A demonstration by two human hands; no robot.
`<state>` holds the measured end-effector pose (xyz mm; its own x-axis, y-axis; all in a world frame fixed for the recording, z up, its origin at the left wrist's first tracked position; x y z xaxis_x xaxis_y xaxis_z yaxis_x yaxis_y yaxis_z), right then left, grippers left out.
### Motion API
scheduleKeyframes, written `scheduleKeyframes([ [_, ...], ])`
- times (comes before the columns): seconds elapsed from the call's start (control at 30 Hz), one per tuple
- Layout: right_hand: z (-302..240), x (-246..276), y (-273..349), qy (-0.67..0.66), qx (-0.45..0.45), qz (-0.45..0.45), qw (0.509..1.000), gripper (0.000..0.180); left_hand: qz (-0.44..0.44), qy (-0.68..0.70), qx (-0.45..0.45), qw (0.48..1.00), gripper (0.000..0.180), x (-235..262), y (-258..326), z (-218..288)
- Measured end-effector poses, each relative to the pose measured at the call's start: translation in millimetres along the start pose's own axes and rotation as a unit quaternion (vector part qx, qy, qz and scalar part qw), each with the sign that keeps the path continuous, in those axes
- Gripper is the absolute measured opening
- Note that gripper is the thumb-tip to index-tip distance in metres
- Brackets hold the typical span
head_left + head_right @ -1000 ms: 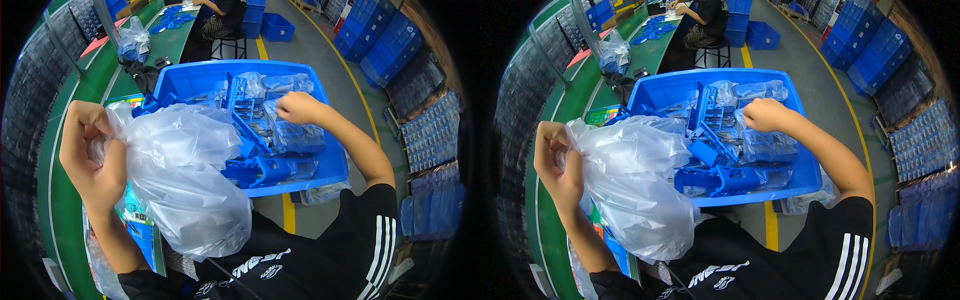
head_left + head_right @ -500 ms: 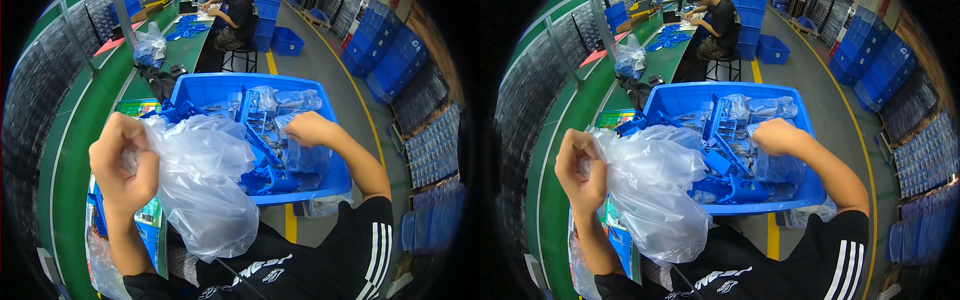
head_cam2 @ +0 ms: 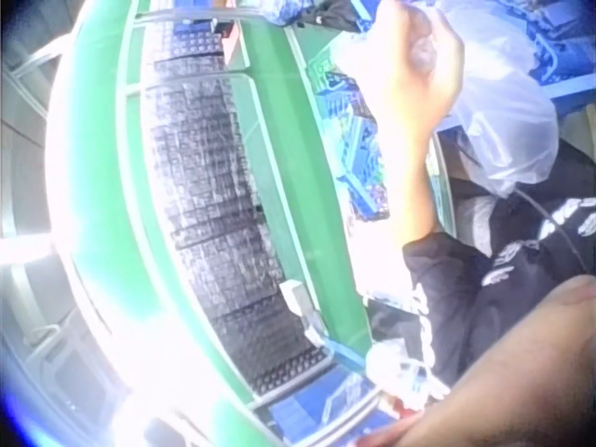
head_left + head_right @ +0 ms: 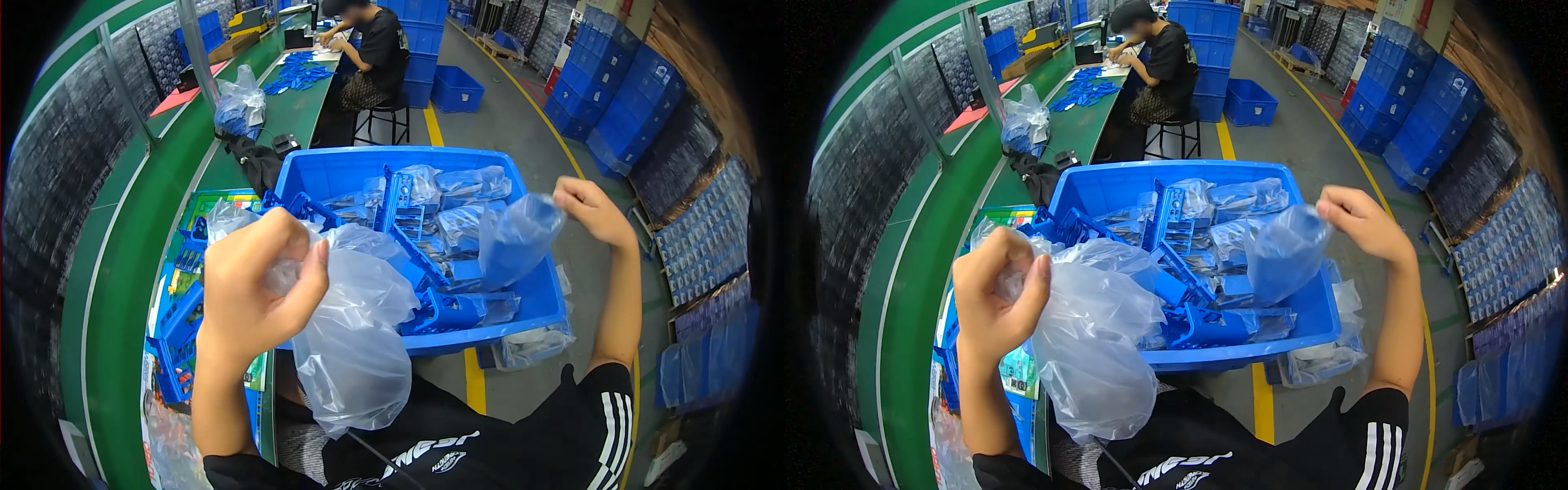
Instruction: Assembling white and blue plastic toy components at a factory workbench.
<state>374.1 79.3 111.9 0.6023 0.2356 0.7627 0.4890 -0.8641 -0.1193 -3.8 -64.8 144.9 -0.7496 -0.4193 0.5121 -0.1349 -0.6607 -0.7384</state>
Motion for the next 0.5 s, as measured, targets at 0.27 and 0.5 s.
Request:
scheduleKeyframes([
  [0.27,-19,45,-9,-0.234,0.109,0.138,0.956,0.031,-0.068,0.006,-0.035,0.997,0.045,-22,-10,27],
  [0.5,-164,-114,-48,-0.327,0.252,-0.066,0.908,0.032,-0.072,0.054,0.027,0.996,0.098,-73,-4,34],
])
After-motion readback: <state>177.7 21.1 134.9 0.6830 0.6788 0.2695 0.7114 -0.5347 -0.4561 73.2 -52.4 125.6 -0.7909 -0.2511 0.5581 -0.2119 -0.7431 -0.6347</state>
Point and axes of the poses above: each hand's wrist, its own y-axis away from the middle knuckle, its own x-axis out of the back of the hand, z = x × y, the point moved 8 cm from there along -y, towards the middle knuckle, and after that the axes turned 1 degree about x, right-handed, at the moved point
